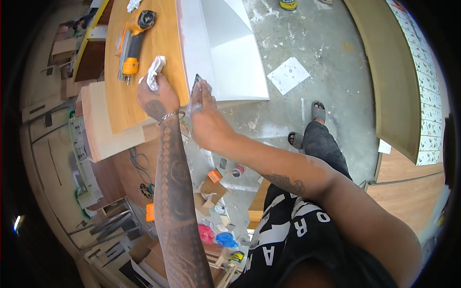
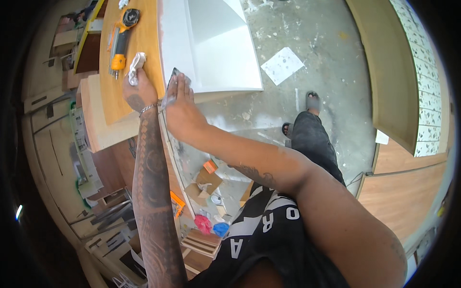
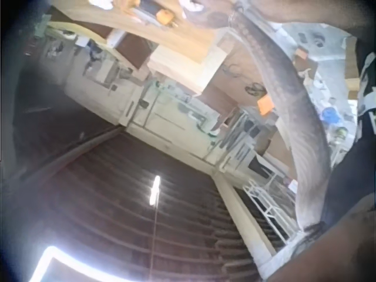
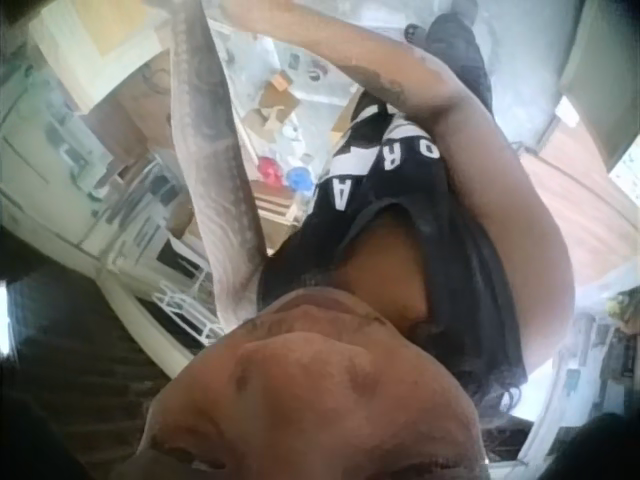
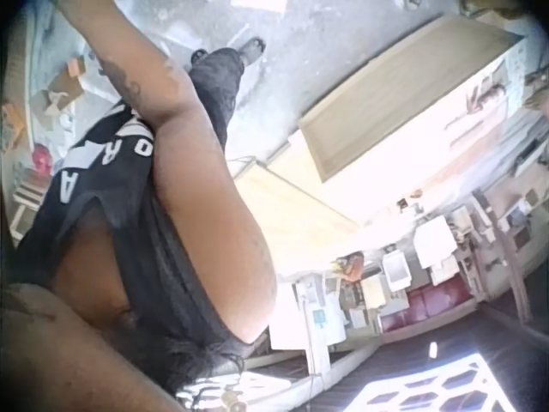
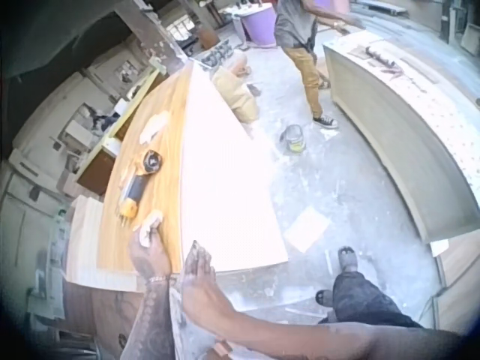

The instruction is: The person sands the white side of a wooden cabinet by hand with a sandpaper block and wipes the surface with a white cloth.

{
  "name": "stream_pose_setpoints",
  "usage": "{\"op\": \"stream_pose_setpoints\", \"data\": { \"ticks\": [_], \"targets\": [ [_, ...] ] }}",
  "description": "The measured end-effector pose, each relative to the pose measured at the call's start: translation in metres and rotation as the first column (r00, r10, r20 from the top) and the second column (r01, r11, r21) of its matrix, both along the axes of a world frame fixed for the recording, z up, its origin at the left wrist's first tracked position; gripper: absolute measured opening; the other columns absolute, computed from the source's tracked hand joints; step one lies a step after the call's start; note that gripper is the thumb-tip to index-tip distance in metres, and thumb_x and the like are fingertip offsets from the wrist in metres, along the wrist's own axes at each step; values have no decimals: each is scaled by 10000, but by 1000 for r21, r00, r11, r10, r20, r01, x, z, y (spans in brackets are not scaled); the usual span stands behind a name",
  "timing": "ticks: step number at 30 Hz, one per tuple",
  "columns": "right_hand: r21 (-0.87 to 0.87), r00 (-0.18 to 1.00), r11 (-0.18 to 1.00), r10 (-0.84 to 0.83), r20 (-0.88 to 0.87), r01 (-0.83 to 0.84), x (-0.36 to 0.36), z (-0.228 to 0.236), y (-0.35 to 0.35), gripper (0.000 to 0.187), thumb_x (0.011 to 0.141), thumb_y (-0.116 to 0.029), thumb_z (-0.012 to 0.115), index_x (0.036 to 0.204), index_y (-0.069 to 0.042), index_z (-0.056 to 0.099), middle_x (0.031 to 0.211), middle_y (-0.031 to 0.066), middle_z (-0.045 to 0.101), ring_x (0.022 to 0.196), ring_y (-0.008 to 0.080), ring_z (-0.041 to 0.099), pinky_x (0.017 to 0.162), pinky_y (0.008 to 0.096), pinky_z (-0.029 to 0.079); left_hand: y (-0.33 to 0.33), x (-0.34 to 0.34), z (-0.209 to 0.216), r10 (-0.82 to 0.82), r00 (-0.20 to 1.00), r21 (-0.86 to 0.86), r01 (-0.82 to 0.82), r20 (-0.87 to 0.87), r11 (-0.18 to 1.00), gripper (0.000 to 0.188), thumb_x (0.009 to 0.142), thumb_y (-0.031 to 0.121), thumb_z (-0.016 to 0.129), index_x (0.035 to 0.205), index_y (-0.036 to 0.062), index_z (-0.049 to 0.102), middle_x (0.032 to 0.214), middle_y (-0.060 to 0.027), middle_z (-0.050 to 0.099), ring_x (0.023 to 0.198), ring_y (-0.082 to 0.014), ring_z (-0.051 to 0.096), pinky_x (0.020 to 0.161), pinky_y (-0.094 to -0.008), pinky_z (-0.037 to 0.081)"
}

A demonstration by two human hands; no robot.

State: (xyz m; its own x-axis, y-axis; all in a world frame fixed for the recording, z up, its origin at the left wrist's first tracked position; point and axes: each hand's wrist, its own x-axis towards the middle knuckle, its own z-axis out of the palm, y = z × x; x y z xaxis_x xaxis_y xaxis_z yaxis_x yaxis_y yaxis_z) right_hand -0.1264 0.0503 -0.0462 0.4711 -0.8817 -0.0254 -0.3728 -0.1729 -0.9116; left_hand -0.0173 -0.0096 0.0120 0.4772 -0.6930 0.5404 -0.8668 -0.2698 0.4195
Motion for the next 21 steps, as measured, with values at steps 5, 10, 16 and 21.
{"op": "stream_pose_setpoints", "data": {
  "ticks": [5,10,16,21],
  "targets": [
    [127,998,992,-19,60,11,4,-27,-16,719,859,-21,412,1433,236,62,1521,423,73,1445,525,111,1201,524,163,2,8,0,73,988,-30,-70,137,997,248,844,203,658,981,4,714,848,-179,685,780,-333,658,732,-412,500],
    [-8,981,999,-48,190,50,-5,-23,1,710,883,-7,383,1417,248,-10,1531,411,45,1457,486,121,1219,466,144,1,-5,-6,33,999,26,-33,-11,999,244,851,193,649,975,-9,706,871,-186,685,793,-327,658,744,-415,498],
    [50,998,997,-54,14,53,7,-42,16,743,861,25,382,1477,157,-12,1565,355,18,1453,490,132,1214,454,183,-1,8,2,29,1000,-12,-29,-4,1000,244,851,200,658,974,-6,706,852,-196,685,795,-330,663,736,-422,495],
    [68,991,994,-91,99,84,-7,-53,-2,733,824,44,415,1448,205,65,1525,420,34,1429,539,149,1201,515,195,-4,-4,-5,33,994,-12,-32,108,999,243,851,200,659,965,-9,705,811,-188,680,762,-326,658,720,-423,493]
  ]
}}
